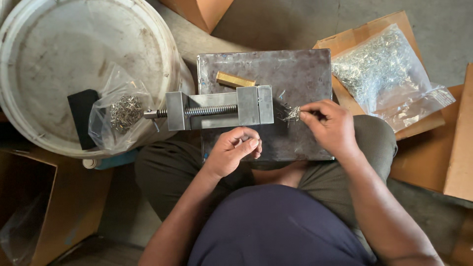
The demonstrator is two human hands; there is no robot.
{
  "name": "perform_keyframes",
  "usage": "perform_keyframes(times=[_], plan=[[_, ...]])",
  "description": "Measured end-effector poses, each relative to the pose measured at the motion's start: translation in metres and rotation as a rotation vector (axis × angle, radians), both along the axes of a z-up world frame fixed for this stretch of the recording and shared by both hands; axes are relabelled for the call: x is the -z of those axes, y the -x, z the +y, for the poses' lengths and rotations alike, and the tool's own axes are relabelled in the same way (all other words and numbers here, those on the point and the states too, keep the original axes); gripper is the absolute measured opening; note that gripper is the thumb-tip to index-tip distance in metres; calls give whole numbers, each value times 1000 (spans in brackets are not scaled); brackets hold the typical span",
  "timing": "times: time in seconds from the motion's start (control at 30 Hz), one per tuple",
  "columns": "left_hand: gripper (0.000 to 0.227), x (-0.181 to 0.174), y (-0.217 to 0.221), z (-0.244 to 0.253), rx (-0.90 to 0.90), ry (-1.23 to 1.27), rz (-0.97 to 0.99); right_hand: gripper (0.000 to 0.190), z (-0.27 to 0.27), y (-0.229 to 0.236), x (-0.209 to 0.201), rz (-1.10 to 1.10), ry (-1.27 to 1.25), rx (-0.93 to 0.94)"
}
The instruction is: The person sits on the floor and repeatedly picks up small metal nails, places them into a metal bending tool, and bends them. They then remove the bent nails and place them on a metal plate. The person also adjusts the tool's screw mechanism during the process.
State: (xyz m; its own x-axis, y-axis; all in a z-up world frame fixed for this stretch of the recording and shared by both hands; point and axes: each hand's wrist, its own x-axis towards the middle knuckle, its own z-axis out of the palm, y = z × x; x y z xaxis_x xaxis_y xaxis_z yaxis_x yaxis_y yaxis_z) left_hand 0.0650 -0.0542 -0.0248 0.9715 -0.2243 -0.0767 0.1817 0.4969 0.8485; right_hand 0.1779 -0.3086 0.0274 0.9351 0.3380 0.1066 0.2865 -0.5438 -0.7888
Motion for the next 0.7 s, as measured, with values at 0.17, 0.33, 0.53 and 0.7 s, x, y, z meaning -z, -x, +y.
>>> perform_keyframes(times=[0.17,0.33,0.53,0.7], plan=[[15,-2,0,-3,-3,-60,7,12,1,9,-3,-94,-14,-19],[22,-10,1,-10,3,-306,10,12,17,38,-12,-330,20,-156],[27,-22,4,-13,-5,-485,-163,19,43,58,-16,-487,53,-298],[23,-18,4,-13,-17,-464,-171,21,47,58,-10,-490,51,-326]])
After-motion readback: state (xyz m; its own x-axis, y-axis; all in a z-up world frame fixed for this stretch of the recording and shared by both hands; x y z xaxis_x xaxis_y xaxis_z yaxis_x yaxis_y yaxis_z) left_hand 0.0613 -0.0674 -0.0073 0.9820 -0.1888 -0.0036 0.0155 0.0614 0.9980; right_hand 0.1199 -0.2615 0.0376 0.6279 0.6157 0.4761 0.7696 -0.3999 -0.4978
